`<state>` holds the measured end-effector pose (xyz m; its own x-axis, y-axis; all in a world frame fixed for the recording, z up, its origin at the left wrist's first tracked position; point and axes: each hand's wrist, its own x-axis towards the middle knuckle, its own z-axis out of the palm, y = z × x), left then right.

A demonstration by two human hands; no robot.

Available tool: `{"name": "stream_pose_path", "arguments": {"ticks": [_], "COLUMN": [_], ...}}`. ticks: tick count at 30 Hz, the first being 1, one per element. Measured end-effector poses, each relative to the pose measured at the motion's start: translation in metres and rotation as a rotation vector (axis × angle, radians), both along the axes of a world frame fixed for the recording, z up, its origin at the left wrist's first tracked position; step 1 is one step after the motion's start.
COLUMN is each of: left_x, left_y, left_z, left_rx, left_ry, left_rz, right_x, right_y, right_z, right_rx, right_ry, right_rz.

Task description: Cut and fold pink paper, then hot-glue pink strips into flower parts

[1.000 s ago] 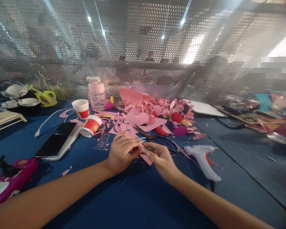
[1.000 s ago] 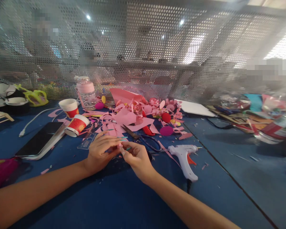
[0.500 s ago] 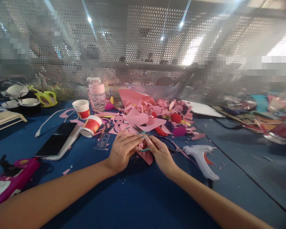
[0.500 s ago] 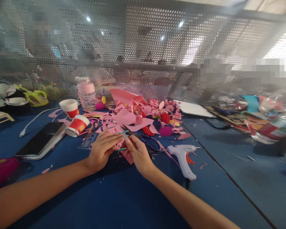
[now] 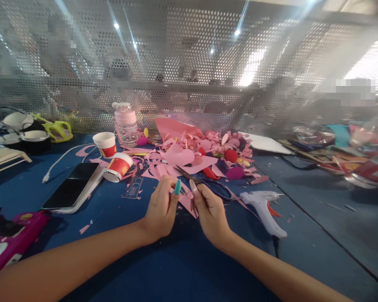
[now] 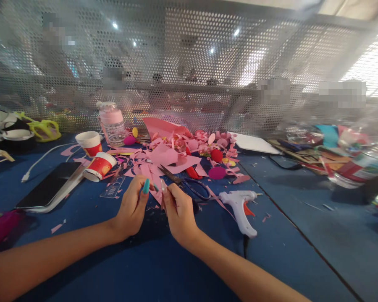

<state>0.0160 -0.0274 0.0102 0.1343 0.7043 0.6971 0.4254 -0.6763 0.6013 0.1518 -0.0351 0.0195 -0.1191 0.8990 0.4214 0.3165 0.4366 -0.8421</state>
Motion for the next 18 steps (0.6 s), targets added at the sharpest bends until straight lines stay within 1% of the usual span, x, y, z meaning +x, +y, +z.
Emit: {"name": "stream_pose_path", "arguments": {"ticks": [3,6,12,16,18], "left_x": [0.007,0.012,0.016,0.019,0.02], "left_y": [-0.006,-0.009,-0.014,-0.017,-0.018], "left_z": [0.001,-0.001,-0.004,-0.01,-0.013], "left_rx": [-0.141,-0.168,-0.061,0.05,0.061], "left_ry": [-0.01,0.002,0.045,0.059,0.072], "left_rz": [-0.034,-0.027,0.097,0.185,0.211], "right_x": [-0.002,-0.004,-0.011,-0.015,-0.017], "right_y": [-0.001,-0.002,-0.007,-0.012,-0.014], "right_z": [0.0,-0.004,-0.011,-0.011,-0.011], "right_rx": [0.023,0.036,0.064,0.127,0.144], "right_ry": [-0.03,-0.041,-0.027,-0.08,-0.102], "right_rz": [0.01,0.016,-0.045,-0.109,-0.139]}}
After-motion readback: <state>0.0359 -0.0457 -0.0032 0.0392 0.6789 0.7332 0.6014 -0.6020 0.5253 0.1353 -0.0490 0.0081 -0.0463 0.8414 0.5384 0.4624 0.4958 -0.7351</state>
